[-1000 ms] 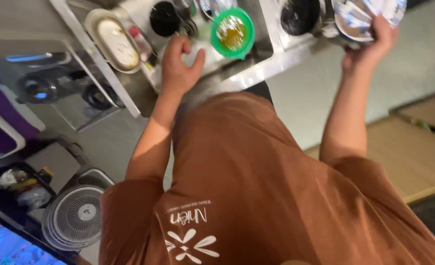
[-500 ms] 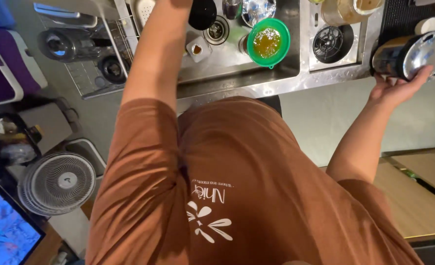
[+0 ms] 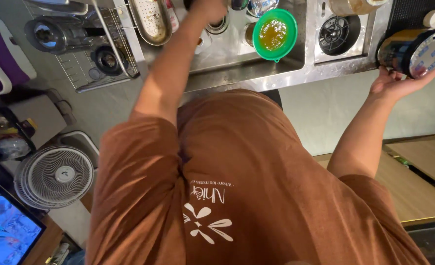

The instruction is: The person uses scissors to cut the foil lid of a jar, then pours a yellow liquid from the jar into a green bowl. They place the jar on the counter and rinse the bowl under the tap.

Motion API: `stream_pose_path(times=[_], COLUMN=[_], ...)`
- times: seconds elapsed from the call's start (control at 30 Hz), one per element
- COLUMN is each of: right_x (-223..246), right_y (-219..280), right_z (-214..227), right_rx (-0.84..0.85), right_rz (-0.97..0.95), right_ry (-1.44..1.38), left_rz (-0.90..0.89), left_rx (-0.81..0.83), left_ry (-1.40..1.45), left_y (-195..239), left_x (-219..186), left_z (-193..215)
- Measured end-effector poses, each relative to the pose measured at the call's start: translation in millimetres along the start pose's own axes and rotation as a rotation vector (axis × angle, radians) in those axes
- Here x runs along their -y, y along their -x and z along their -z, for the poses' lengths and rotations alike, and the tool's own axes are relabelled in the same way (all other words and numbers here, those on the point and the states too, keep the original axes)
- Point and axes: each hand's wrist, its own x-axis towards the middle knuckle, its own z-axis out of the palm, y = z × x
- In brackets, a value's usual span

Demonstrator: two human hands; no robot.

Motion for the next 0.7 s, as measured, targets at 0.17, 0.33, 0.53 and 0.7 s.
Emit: stream_pose_path(times=[0.17,0.33,0.53,0.7], right_x=[2,-3,-2,8], right_y=[2,-10,-20,-14], right_z=[2,17,32,21], right_rx=[0.048,0.058,0.042,0.053], right_rz=[0.008,-0.022,-0.114,-0.193], right_ry=[-0.002,-0.034,-0.103,-0.147], left_rz=[0.056,0.228,0.305,0.255], left_rx=[0.071,0.094,0.028,-0.027], left_ry=[1.043,1.435,1.515,1.485], left_y=[74,87,100,103], left_x=[-52,-61,-63,-84], left_z=[-26,-39,-41,-23])
